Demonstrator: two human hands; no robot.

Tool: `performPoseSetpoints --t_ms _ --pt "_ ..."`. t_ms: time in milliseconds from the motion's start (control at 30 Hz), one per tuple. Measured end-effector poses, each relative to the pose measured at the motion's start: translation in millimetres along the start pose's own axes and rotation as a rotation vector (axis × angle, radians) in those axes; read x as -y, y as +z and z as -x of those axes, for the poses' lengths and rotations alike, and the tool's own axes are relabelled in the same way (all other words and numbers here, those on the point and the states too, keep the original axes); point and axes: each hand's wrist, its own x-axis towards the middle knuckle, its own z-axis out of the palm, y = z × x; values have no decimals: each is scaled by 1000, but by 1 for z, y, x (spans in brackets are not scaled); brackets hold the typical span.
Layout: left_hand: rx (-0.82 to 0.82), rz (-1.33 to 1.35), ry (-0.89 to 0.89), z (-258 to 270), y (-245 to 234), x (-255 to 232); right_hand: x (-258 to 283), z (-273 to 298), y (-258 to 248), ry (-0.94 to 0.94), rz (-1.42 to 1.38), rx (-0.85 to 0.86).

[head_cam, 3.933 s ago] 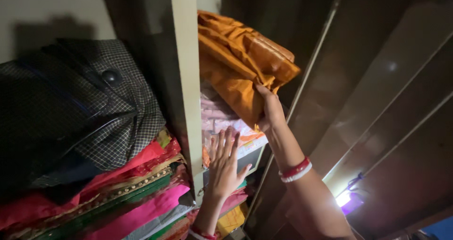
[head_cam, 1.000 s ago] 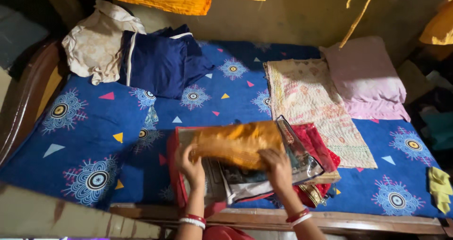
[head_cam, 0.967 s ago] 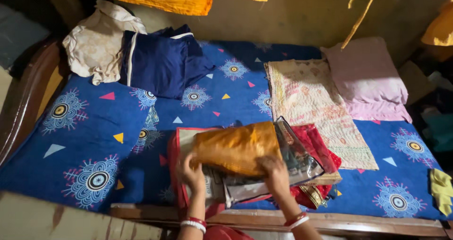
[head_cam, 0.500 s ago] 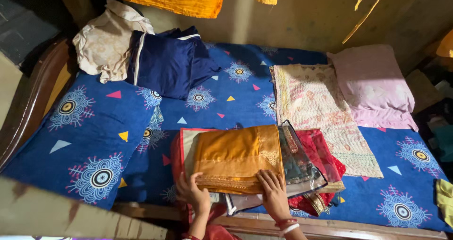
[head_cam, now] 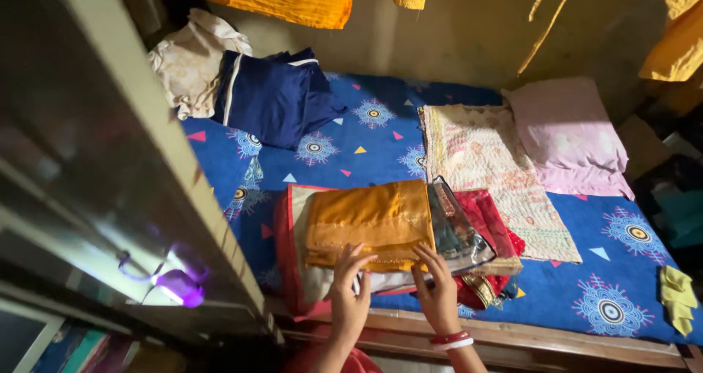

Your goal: The person removes various folded clothes and fabric bundles from a wardrobe and places them onto a nearby bed. The person handles items one at a time, including a sack, a red patterned cloth, a blue cloth, and several wrapped bundles.

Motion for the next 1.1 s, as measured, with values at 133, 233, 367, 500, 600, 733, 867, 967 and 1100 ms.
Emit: performPoseSetpoints --t_ms 133,233,367,500,600,733,867,967,1100 --pt "38 59 -16 22 -19 -56 43 26 -28 19 -59 -53" --pt "113 156 -155 48 -42 -87 67 54 -43 -50 -76 -108" --pt "65 114 -129 75 -71 -114 87 93 -56 -19 -98 -137" --pt "22 110 -115 91 -97 -139 100 117 -60 45 -206 -117" --pt "-5 108 -199 96 -114 -151 105 123 -53 17 -259 -104" --pt "-102 14 -96 96 -139 -150 116 122 -31 -19 -328 -70" --pt "-190 -91 -120 95 -171 -142 134 115 -2 -7 -466 15" --pt "-267 -129 -113 95 -201 -137 150 108 29 -60 -482 43" --pt "-361 -176 -108 90 -248 -126 184 100 76 -171 -567 74"
